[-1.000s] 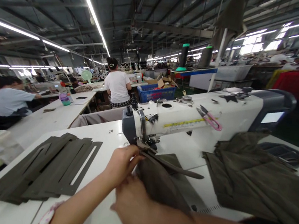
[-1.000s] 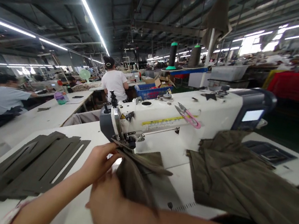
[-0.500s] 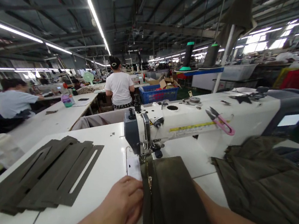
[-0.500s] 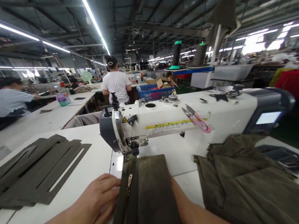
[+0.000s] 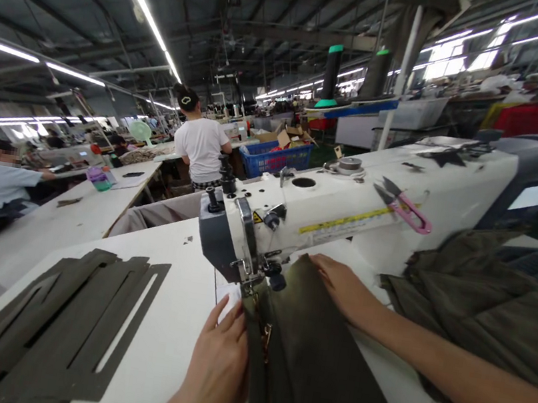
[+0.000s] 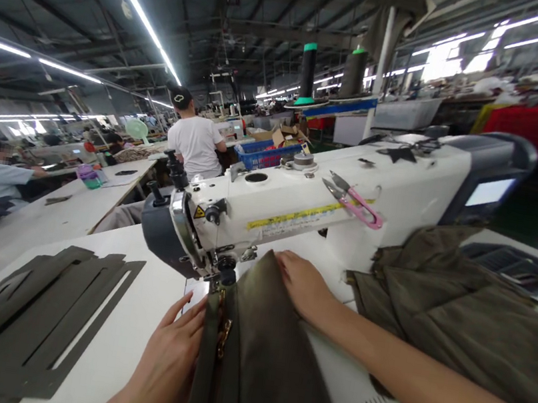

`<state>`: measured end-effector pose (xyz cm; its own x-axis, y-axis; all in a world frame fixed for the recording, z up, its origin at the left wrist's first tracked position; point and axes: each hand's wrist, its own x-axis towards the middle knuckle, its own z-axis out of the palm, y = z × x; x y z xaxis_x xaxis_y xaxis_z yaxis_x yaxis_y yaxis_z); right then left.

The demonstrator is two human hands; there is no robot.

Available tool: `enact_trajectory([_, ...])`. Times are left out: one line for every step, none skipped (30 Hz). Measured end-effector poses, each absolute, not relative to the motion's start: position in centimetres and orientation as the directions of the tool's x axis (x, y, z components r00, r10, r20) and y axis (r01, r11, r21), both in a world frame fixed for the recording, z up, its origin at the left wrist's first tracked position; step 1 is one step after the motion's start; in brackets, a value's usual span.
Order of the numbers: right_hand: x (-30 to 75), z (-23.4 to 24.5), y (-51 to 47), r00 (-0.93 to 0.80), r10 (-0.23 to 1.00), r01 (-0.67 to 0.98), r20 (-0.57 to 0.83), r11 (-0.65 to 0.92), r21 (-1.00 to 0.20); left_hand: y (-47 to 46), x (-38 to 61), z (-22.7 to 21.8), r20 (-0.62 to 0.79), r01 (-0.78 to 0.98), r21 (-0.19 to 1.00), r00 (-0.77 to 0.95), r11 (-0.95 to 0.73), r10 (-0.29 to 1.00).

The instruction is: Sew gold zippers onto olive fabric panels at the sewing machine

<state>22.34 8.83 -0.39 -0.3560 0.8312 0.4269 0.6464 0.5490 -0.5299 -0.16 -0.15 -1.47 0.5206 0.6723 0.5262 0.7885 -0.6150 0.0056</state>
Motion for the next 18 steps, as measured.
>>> enact_trajectory([22.8, -0.2, 8.9, -0.332, 0.852, 0.655, 0.405, 0.517, -0.551, -0.2, -0.1, -1.5, 0.529, 0.791, 0.005, 0.517, -0.612, 0.673])
enact_trajectory([23.1, 0.1, 8.9, -0.312, 0.874, 0.668, 0.373, 0.481, -0.568, -0.2, -0.1, -1.5, 0.531, 0.794, 0.010, 0.510, -0.607, 0.676])
enact_trajectory([23.3, 0.3, 8.9, -0.302, 0.894, 0.699, 0.332, 0.444, -0.560, -0.3, -0.1, -1.5, 0.534, 0.797, 0.014, 0.504, -0.603, 0.679])
enact_trajectory([23.3, 0.4, 8.8, -0.300, 0.909, 0.745, 0.290, 0.413, -0.524, -0.4, -0.1, -1.5, 0.540, 0.800, 0.018, 0.497, -0.600, 0.679])
enact_trajectory([23.2, 0.5, 8.8, -0.305, 0.918, 0.794, 0.252, 0.391, -0.465, -0.4, 0.0, -1.5, 0.546, 0.802, 0.022, 0.491, -0.597, 0.679])
enact_trajectory([23.0, 0.4, 8.8, -0.310, 0.924, 0.840, 0.224, 0.377, -0.391, -0.5, 0.0, -1.5, 0.548, 0.801, 0.025, 0.490, -0.599, 0.678])
enact_trajectory([22.8, 0.3, 8.8, -0.315, 0.926, 0.876, 0.207, 0.368, -0.312, -0.5, 0.0, -1.5, 0.546, 0.798, 0.029, 0.492, -0.602, 0.678])
enact_trajectory([22.6, 0.1, 8.8, -0.320, 0.925, 0.899, 0.203, 0.364, -0.243, -0.5, 0.0, -1.5, 0.542, 0.795, 0.033, 0.495, -0.606, 0.680])
enact_trajectory([22.5, -0.1, 8.8, -0.321, 0.924, 0.911, 0.210, 0.362, -0.197, -0.5, 0.0, -1.4, 0.532, 0.793, 0.040, 0.499, -0.608, 0.684])
enact_trajectory([22.4, -0.4, 8.9, -0.320, 0.923, 0.919, 0.214, 0.357, -0.166, -0.5, 0.0, -1.4, 0.520, 0.792, 0.051, 0.500, -0.609, 0.693])
enact_trajectory([22.4, -0.6, 8.8, -0.319, 0.923, 0.927, 0.215, 0.352, -0.133, -0.4, 0.0, -1.3, 0.507, 0.790, 0.063, 0.501, -0.610, 0.701])
enact_trajectory([22.3, -0.7, 8.7, -0.321, 0.922, 0.932, 0.217, 0.349, -0.103, -0.4, 0.0, -1.2, 0.499, 0.791, 0.076, 0.497, -0.607, 0.710])
enact_trajectory([22.2, -0.7, 8.6, -0.325, 0.919, 0.934, 0.224, 0.349, -0.078, -0.4, 0.1, -1.1, 0.497, 0.794, 0.090, 0.488, -0.602, 0.718])
enact_trajectory([22.0, -0.7, 8.3, -0.330, 0.915, 0.935, 0.233, 0.350, -0.053, -0.5, 0.1, -1.0, 0.500, 0.795, 0.101, 0.479, -0.598, 0.722])
enact_trajectory([21.7, -0.6, 7.9, -0.349, 0.902, 0.929, 0.253, 0.368, -0.032, -0.6, 0.1, -1.0, 0.505, 0.797, 0.109, 0.471, -0.594, 0.723])
enact_trajectory([21.2, -0.6, 7.5, -0.392, 0.873, 0.910, 0.292, 0.415, -0.020, -0.7, 0.1, -1.0, 0.512, 0.798, 0.113, 0.464, -0.591, 0.723])
enact_trajectory([20.6, -0.6, 6.9, -0.453, 0.821, 0.871, 0.347, 0.490, -0.024, -0.8, 0.0, -1.0, 0.524, 0.804, 0.113, 0.450, -0.583, 0.723])
enact_trajectory([19.9, -0.8, 6.3, -0.522, 0.747, 0.808, 0.412, 0.587, -0.040, -0.9, 0.0, -1.1, 0.545, 0.814, 0.108, 0.431, -0.571, 0.719])
